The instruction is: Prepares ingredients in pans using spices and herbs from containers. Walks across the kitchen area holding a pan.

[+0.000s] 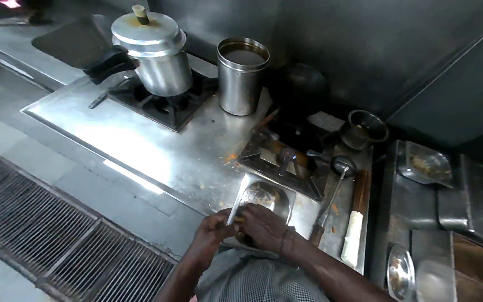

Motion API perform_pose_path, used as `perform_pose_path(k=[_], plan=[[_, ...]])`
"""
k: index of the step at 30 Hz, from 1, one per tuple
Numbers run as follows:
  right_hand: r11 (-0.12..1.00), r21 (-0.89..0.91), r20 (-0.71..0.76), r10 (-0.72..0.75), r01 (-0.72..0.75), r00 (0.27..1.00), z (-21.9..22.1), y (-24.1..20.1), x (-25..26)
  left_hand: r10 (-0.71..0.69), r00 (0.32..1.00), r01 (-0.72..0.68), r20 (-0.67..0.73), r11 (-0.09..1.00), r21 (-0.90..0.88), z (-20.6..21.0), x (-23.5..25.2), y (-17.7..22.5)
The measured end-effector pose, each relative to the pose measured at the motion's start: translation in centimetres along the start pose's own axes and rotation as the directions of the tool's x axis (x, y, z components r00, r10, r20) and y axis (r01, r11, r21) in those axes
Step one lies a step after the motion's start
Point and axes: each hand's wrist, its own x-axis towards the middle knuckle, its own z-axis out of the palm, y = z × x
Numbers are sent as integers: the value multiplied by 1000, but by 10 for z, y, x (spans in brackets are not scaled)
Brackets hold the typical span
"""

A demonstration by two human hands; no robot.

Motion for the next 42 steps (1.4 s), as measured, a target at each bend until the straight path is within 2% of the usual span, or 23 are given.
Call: perform_pose_path(k=[2, 6, 12, 16, 18, 20, 22, 26, 29, 31, 33, 35, 36, 40, 42], plan=[[1000, 14, -12, 21, -21, 1000, 1, -4, 2, -6, 1000, 6, -4, 1000, 4, 0, 0, -1], [987, 31, 62, 155, -157, 986, -1, -8, 2, -4, 1000, 3, -26, 1000, -11, 0, 1, -2], [984, 99, 73, 141, -148, 987, 0, -8, 4, -28, 999, 29, -26, 999, 15, -1, 3, -1], [954, 186, 91, 220, -233, 971, 4, -3, 9, -31, 999, 31, -19, 999, 22, -1, 6, -4], [898, 320, 41, 305, -302, 952, 4, 8, 8, -19, 1000, 20, -24, 1000, 20, -2, 6, -3], [825, 492, -92, 368, -279, 925, 0, 22, 3, -13, 999, 13, -35, 1000, 21, -4, 7, -1], [716, 625, -71, 447, -310, 892, -19, 29, -7, -17, 998, 18, -58, 1000, 23, -8, 7, 0], [611, 712, -123, 593, -345, 796, -52, 28, -39, -32, 991, 35, -133, 999, 20, -21, 6, -3], [649, 674, -256, 654, -353, 712, -34, 41, -54, -37, 980, 43, -195, 999, 26, -30, 5, -6], [703, 577, -303, 656, -415, 691, -3, 57, -55, -50, 969, 55, -242, 998, 12, -36, 5, -8], [689, 447, -152, 687, -571, 710, 20, 68, -55, -66, 959, 68, -275, 998, -1, -39, 5, -8], [645, 355, -21, 729, -677, 684, 25, 67, -52, -70, 954, 73, -290, 997, -1, -41, 5, -4], [637, 350, -36, 742, -687, 669, 22, 63, -52, -70, 955, 74, -288, 997, 0, -42, 4, -3], [669, 360, -281, 743, -651, 607, 3, 55, -54, -67, 963, 66, -262, 998, -13, -38, 5, -1], [669, 361, -300, 743, -650, 598, -6, 55, -54, -68, 964, 64, -258, 998, -23, -34, 6, 0]])
